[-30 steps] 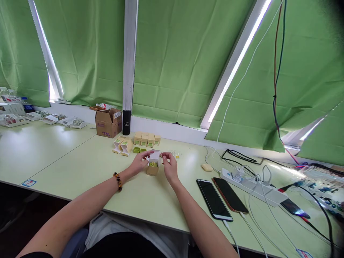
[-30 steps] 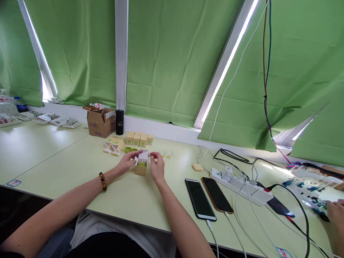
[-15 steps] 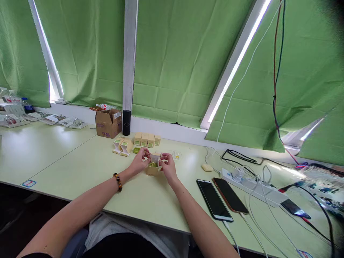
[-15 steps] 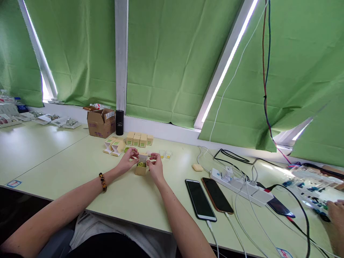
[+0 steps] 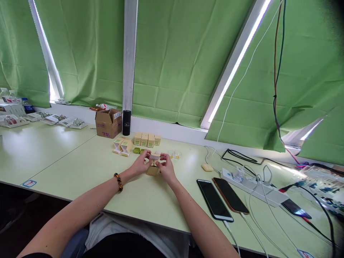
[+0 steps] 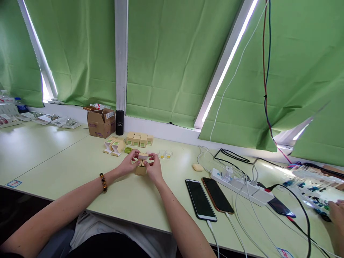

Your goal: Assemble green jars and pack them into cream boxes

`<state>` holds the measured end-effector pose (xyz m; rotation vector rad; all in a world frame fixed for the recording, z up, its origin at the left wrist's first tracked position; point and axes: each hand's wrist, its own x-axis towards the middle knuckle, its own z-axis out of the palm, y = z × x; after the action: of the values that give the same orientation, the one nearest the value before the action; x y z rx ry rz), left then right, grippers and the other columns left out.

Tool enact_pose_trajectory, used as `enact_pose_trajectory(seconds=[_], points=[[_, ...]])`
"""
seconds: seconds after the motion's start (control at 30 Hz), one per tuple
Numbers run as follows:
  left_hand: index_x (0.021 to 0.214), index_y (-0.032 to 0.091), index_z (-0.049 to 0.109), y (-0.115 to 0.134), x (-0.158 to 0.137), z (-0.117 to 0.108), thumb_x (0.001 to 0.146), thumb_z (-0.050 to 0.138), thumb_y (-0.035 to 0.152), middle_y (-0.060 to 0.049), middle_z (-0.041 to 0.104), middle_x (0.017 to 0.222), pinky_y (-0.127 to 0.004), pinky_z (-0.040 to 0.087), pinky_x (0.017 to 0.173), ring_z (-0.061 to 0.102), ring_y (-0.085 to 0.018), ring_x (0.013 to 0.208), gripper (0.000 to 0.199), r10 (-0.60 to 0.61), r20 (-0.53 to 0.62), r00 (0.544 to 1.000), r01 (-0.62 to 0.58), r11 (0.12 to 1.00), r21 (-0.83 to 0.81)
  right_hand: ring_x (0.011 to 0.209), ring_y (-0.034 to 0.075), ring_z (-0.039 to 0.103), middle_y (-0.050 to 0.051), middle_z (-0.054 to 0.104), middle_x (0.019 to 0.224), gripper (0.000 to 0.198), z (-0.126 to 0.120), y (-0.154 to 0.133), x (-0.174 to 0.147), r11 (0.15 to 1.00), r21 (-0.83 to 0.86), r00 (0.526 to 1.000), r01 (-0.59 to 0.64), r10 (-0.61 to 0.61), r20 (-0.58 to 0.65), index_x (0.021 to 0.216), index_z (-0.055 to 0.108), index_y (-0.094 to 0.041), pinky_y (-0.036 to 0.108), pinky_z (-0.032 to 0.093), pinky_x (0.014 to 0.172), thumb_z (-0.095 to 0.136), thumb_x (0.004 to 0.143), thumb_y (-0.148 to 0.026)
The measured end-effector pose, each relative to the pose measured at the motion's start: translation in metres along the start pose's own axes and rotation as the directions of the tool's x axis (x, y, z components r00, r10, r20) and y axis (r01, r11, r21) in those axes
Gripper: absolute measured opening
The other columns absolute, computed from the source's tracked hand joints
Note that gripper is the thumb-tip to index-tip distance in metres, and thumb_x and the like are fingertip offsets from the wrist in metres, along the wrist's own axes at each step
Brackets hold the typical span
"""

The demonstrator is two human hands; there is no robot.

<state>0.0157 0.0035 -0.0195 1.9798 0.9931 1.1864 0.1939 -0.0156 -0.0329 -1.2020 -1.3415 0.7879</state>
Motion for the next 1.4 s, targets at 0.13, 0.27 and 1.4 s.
enact_pose_trajectory(seconds=[0.13,0.27,1.4], points=[[0.109,0.024,0.056,0.001,0.0,-0.001,0.087,0.059,0.027,-0.006,0.068,0.114,-0.035,0.049,0.086,0.063,-0.023,0.108,0.023,0.032,0.031,0.999,-0.032,0.999,0.01,0.068,0.014,0.054,0.004,0.056,0.106,0.04,0.0,0.0,0.0,0.995,-0.055,0.997,0.079,-0.079,-0.002,0.112,0.058,-0.025,0.028,0.048,0.056,0.066,0.075,-0.037],[0.1,0.022,0.058,0.007,0.0,-0.002,0.086,0.058,0.024,-0.005,0.068,0.107,-0.034,0.049,0.085,0.064,-0.021,0.101,0.014,0.049,0.024,0.999,-0.049,0.999,0.009,0.07,0.014,0.051,0.003,0.054,0.102,0.033,-0.001,-0.008,-0.004,0.976,-0.09,0.98,0.196,-0.199,-0.028,0.105,0.064,-0.023,0.029,0.05,0.063,0.064,0.073,-0.027],[0.091,0.023,0.067,0.021,-0.008,-0.029,0.081,0.06,0.019,-0.001,0.066,0.069,-0.038,0.04,0.081,0.057,-0.019,0.066,0.012,0.337,0.196,0.921,-0.39,0.807,0.445,0.067,0.019,0.054,0.002,0.061,0.073,0.005,-0.018,-0.017,-0.018,0.714,-0.463,0.846,0.525,-0.495,0.196,0.084,0.06,-0.024,0.032,0.042,0.065,0.057,0.081,-0.021]])
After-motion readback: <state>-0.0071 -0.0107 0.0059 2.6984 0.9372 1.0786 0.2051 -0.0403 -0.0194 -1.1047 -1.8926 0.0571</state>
